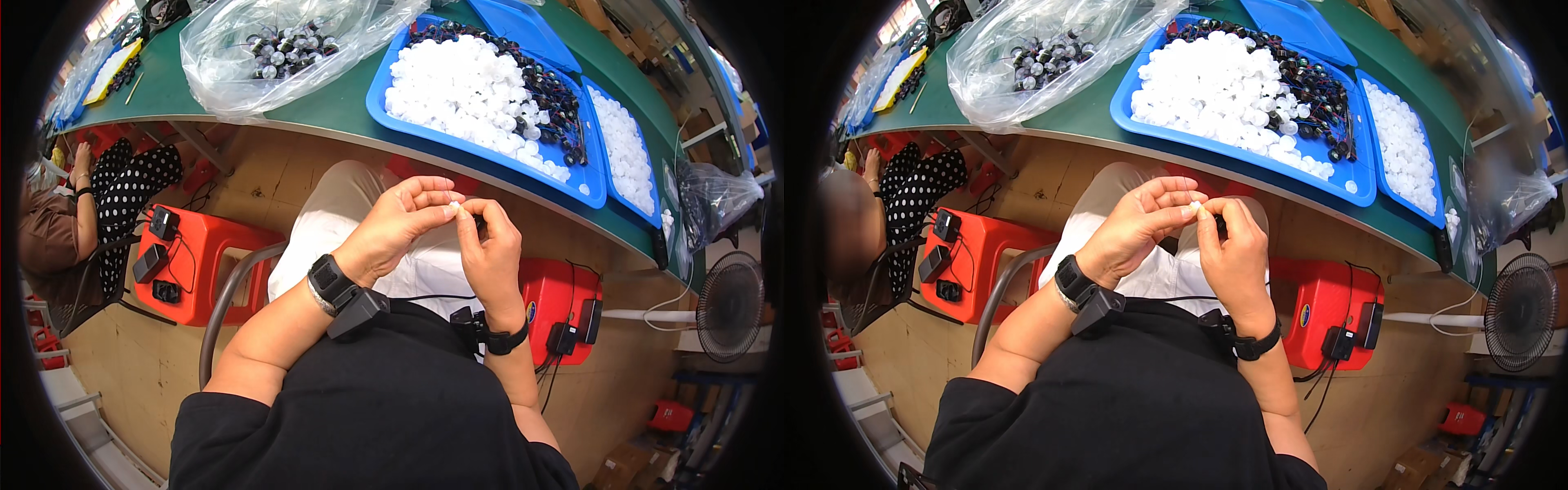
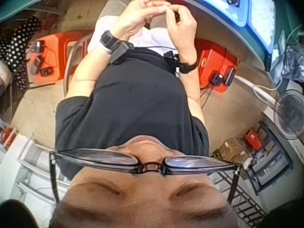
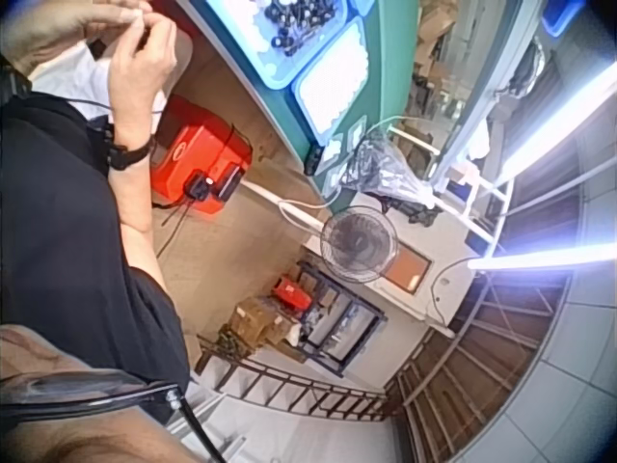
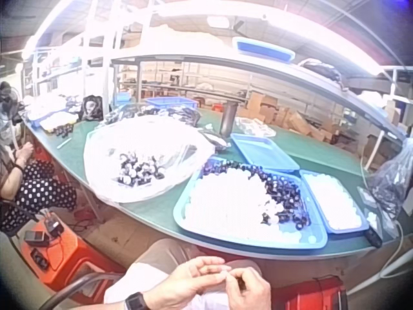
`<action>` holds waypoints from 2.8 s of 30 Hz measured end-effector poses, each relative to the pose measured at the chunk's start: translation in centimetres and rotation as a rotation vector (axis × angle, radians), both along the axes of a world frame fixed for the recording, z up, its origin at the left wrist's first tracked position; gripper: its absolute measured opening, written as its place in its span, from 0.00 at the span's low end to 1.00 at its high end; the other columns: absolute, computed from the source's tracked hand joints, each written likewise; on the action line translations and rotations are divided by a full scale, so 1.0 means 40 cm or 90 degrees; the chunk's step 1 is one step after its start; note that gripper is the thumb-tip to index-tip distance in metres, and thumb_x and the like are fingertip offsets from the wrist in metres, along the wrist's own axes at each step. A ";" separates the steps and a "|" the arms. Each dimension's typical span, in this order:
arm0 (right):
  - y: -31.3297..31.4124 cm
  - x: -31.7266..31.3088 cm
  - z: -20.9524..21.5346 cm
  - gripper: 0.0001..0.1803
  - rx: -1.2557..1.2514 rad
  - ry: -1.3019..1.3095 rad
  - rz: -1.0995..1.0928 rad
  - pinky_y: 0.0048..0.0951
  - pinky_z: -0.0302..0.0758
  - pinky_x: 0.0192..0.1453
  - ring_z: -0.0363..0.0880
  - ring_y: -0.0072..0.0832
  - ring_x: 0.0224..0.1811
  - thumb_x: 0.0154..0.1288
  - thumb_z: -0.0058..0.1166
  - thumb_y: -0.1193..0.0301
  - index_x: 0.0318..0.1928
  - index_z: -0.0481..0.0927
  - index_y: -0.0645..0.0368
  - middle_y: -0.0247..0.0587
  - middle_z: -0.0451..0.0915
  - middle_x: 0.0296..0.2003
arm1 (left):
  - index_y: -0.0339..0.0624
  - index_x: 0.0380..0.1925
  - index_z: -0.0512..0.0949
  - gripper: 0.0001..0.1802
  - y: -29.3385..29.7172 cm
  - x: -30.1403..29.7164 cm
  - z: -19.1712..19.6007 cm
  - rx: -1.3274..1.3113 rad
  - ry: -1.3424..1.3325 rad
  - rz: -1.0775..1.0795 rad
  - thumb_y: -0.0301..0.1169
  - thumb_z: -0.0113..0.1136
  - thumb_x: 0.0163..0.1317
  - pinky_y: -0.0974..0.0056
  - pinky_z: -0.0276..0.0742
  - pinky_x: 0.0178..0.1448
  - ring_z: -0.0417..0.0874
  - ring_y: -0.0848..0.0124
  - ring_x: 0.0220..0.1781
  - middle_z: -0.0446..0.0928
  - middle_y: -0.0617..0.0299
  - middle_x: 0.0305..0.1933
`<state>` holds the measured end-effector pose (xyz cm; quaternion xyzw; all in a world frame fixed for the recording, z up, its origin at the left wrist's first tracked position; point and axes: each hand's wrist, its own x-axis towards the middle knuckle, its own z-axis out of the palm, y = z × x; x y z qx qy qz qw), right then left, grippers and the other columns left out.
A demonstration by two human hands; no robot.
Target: Assembling small plastic components by inserting gaskets and stems into white caps at a workbench.
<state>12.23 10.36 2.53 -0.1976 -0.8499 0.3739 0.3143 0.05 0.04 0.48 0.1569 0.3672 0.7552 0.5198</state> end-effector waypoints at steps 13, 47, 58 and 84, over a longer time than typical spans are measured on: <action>0.006 -0.009 -0.029 0.09 -0.357 0.134 0.101 0.20 0.80 0.39 0.77 0.19 0.38 0.65 0.49 0.85 0.45 0.70 0.66 0.39 0.74 0.40 | 0.36 0.59 0.68 0.26 -0.006 0.013 0.030 -0.019 0.099 0.006 0.22 0.62 0.61 0.68 0.75 0.57 0.79 0.74 0.51 0.78 0.58 0.50; 0.016 0.009 -0.013 0.06 -0.091 -0.003 -0.032 0.29 0.77 0.31 0.81 0.27 0.25 0.68 0.53 0.75 0.37 0.76 0.66 0.44 0.80 0.24 | 0.35 0.60 0.66 0.29 0.013 0.033 0.027 -0.093 0.551 0.075 0.22 0.64 0.59 0.73 0.79 0.46 0.79 0.78 0.39 0.76 0.61 0.41; 0.038 0.017 -0.015 0.06 -0.413 0.017 0.091 0.21 0.76 0.42 0.77 0.17 0.37 0.67 0.57 0.75 0.41 0.79 0.66 0.35 0.79 0.37 | 0.34 0.57 0.68 0.27 0.011 0.036 0.016 -0.064 0.590 0.110 0.21 0.65 0.58 0.73 0.78 0.44 0.78 0.79 0.38 0.76 0.61 0.41; 0.034 -0.007 -0.037 0.06 -0.561 0.185 0.045 0.19 0.70 0.34 0.73 0.16 0.27 0.70 0.55 0.70 0.38 0.76 0.60 0.31 0.77 0.29 | 0.35 0.51 0.75 0.15 0.004 0.036 0.032 -0.080 0.312 0.024 0.28 0.61 0.65 0.74 0.75 0.41 0.78 0.81 0.36 0.79 0.65 0.37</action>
